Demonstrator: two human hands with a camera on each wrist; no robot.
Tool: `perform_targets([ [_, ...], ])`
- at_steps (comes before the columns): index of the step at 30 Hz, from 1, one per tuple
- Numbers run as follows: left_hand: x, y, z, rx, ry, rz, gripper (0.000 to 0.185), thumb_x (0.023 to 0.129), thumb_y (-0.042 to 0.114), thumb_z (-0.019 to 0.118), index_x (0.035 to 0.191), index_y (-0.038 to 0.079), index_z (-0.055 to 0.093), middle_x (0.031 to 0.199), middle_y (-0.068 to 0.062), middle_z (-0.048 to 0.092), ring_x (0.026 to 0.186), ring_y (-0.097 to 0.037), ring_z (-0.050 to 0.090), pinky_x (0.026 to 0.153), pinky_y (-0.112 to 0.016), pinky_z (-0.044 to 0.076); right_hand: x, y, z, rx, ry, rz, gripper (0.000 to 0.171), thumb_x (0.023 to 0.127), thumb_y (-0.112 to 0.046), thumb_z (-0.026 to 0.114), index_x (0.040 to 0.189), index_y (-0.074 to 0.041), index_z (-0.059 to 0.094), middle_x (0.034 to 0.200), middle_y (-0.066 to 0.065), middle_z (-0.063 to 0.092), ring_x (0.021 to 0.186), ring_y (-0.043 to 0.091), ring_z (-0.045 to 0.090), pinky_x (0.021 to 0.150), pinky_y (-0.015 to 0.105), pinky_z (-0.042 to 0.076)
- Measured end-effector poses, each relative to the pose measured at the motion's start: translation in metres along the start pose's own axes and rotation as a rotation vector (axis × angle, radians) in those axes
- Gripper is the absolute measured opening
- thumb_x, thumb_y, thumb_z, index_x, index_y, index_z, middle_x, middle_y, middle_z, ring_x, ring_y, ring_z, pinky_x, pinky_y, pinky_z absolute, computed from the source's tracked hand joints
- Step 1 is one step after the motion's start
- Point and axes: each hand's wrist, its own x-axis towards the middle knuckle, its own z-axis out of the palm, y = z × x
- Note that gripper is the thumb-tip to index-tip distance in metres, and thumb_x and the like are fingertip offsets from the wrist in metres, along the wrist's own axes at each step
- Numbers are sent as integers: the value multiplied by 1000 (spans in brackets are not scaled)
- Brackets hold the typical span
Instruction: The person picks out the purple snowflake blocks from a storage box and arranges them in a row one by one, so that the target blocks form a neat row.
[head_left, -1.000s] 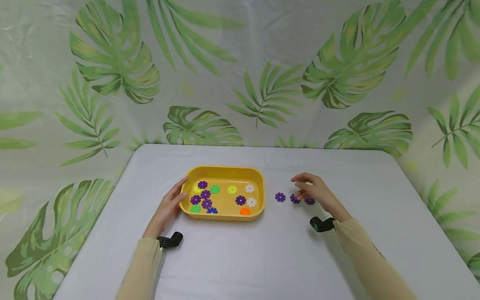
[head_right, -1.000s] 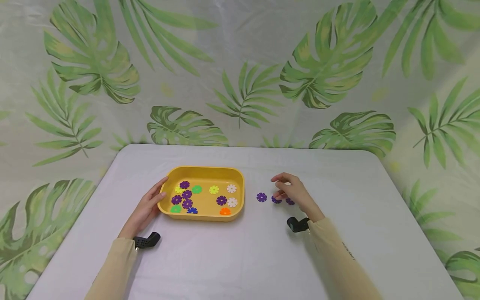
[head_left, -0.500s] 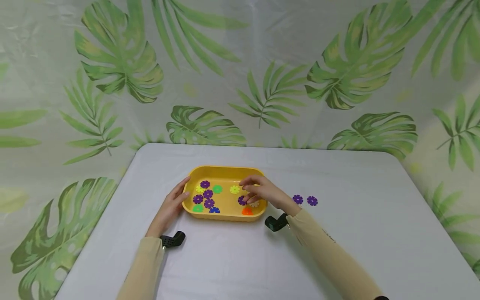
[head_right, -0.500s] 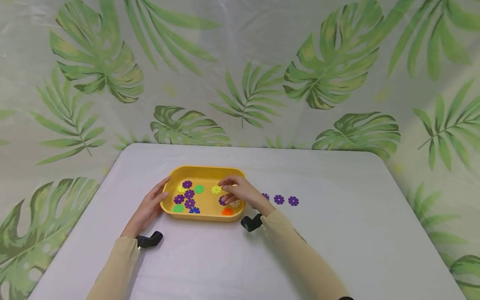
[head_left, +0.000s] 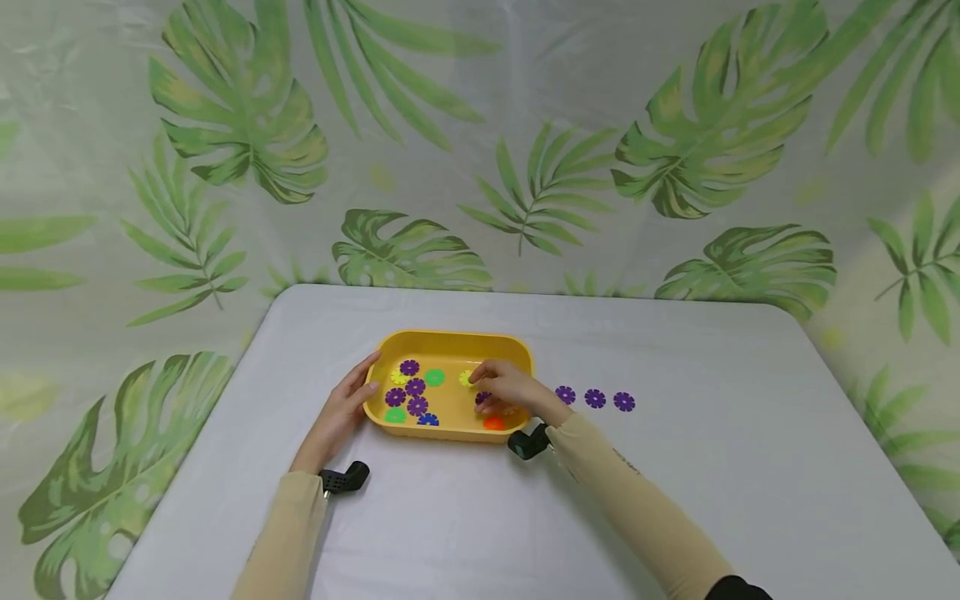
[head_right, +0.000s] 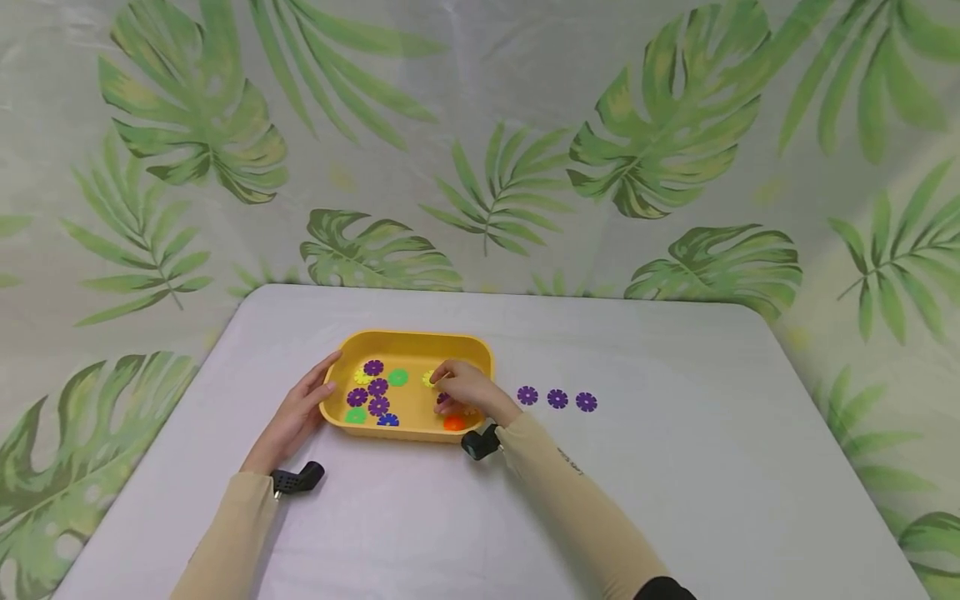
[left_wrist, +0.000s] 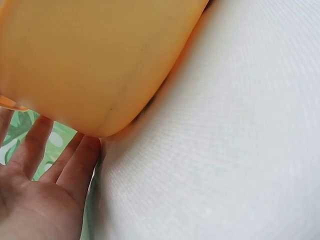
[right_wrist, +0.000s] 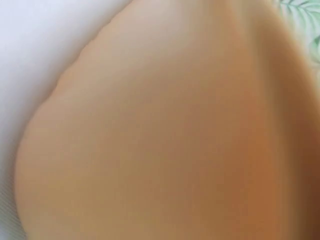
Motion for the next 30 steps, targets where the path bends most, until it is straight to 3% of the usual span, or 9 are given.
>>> perform_targets([
  [6, 0, 0, -1, 0, -4, 9, 53, 102, 17, 46, 152, 18, 28, 159, 1, 13, 144, -20, 11, 114, -42, 19, 3, -1, 6, -86, 58, 49, 19, 96, -3, 48, 110, 8, 56, 89, 20, 60, 67, 26, 67, 67, 33, 58],
  [13, 1, 1, -1, 9, 0, 8, 53, 102, 17, 46, 152, 19, 29, 159, 1, 13, 144, -20, 11, 114, -42, 19, 3, -1, 11, -53, 52, 66, 15, 91, 5, 51, 104, 10, 57, 84, 17, 61, 63, 20, 64, 67, 31, 58],
  [18, 1, 0, -1, 1, -3, 8, 53, 102, 16, 46, 152, 18, 29, 159, 1, 13, 144, -19, 10, 114, -42, 19, 4, 3, 11, -63, 62, 25, 8, 89, 7, 54, 95, 8, 58, 79, 13, 61, 59, 16, 58, 61, 25, 56],
  [23, 1, -1, 0, 4, -4, 13, 53, 102, 16, 46, 152, 17, 29, 159, 1, 13, 144, -19, 10, 114, -42, 20, 4, 6, 8, -60, 43, -53, 6, 93, 2, 54, 97, 2, 58, 76, 10, 58, 58, 15, 52, 52, 20, 48],
  [26, 1, -1, 0, 9, 1, 13, 53, 102, 17, 47, 152, 17, 29, 159, 0, 13, 144, -19, 10, 114, -41, 19, 0, 5, 3, -34, 15, -107, 6, 95, -1, 53, 100, 0, 57, 71, 9, 54, 54, 15, 47, 47, 22, 41],
  [30, 0, -1, -1, 17, 9, 11, 52, 102, 17, 47, 152, 18, 29, 159, 1, 14, 144, -19, 11, 114, -41, 19, -9, 0, -11, 4, -24, -156, 9, 96, -5, 54, 102, 1, 56, 74, 9, 53, 52, 18, 44, 47, 26, 41],
])
